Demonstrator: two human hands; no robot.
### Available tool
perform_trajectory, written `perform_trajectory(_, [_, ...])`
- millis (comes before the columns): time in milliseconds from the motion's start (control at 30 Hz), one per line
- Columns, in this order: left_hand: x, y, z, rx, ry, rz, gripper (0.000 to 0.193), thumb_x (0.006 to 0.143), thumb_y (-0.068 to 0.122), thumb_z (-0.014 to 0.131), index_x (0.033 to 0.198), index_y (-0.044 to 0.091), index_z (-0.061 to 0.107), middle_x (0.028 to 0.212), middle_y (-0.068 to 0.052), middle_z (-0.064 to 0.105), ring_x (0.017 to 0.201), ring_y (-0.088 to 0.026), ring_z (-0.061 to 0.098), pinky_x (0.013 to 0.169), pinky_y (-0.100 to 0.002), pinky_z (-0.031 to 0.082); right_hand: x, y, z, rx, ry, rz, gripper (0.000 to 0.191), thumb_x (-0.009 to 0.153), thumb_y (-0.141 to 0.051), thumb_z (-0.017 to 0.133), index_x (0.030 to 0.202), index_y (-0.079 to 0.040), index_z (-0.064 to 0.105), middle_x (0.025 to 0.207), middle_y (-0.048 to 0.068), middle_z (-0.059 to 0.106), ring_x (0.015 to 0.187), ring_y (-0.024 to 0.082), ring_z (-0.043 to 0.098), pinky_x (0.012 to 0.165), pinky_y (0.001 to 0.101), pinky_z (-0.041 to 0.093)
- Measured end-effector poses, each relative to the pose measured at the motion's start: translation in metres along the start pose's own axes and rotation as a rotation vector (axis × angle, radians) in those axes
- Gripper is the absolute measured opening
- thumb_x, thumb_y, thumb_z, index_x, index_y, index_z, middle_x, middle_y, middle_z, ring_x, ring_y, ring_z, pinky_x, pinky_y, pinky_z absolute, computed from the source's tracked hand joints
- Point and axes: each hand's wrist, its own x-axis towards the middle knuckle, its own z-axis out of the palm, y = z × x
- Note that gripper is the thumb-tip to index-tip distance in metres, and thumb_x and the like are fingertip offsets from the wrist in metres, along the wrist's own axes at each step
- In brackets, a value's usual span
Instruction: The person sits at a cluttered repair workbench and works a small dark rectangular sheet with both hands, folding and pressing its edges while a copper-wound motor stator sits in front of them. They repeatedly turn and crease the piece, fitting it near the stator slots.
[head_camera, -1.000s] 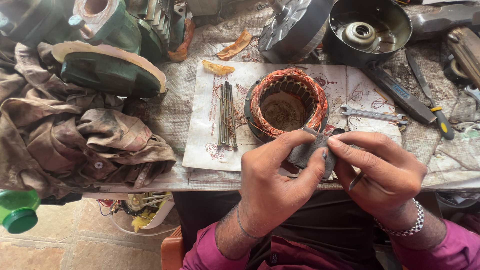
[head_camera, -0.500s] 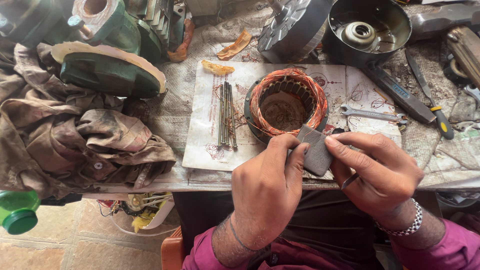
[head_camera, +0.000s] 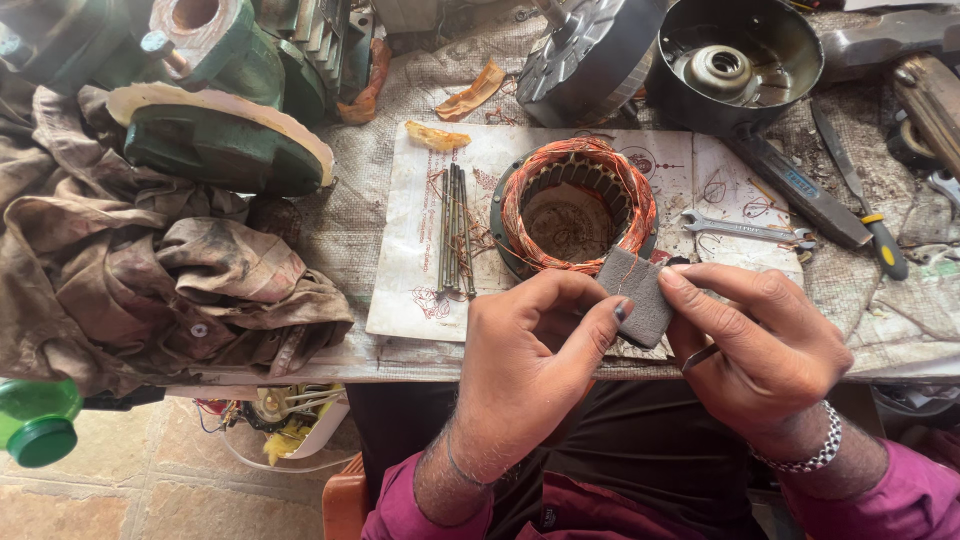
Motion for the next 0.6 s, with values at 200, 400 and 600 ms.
perform_trajectory(200, [-0.001,-0.001,-0.001,0.008,-0.009,0.040,0.010,0.095,0.010,0.074,0.095,0.000,0.072,0.077,-0.002,0.074,0.072,-0.002,0.069,0.062,-0.020,0.055,-0.001,0.000,0.000,-0.008,0.008,0.008,0.039,0.085,0.010,0.082,0.119,-0.009,0.076,0.111,0.009,0.072,0.085,0.020,0.069,0.072,0.0297,0.055])
perform_trajectory(400, [-0.002,-0.007,0.006,-0.166,0.032,0.052,0.012,0.096,0.004,0.074,0.104,0.001,0.067,0.088,-0.006,0.076,0.083,-0.006,0.074,0.072,-0.022,0.060,0.003,-0.002,0.000,-0.006,0.022,-0.005,0.037,0.085,0.011,0.081,0.117,-0.007,0.076,0.109,0.011,0.072,0.083,0.020,0.070,0.069,0.0298,0.055])
perform_trajectory(600, [0.000,-0.013,0.010,-0.122,0.139,0.112,0.025,0.093,0.002,0.072,0.116,0.002,0.063,0.097,-0.007,0.078,0.087,-0.008,0.075,0.073,-0.023,0.061,0.010,-0.002,0.005,0.028,0.005,-0.023,0.034,0.083,0.012,0.076,0.113,-0.003,0.075,0.108,0.014,0.072,0.090,0.026,0.073,0.076,0.0351,0.059])
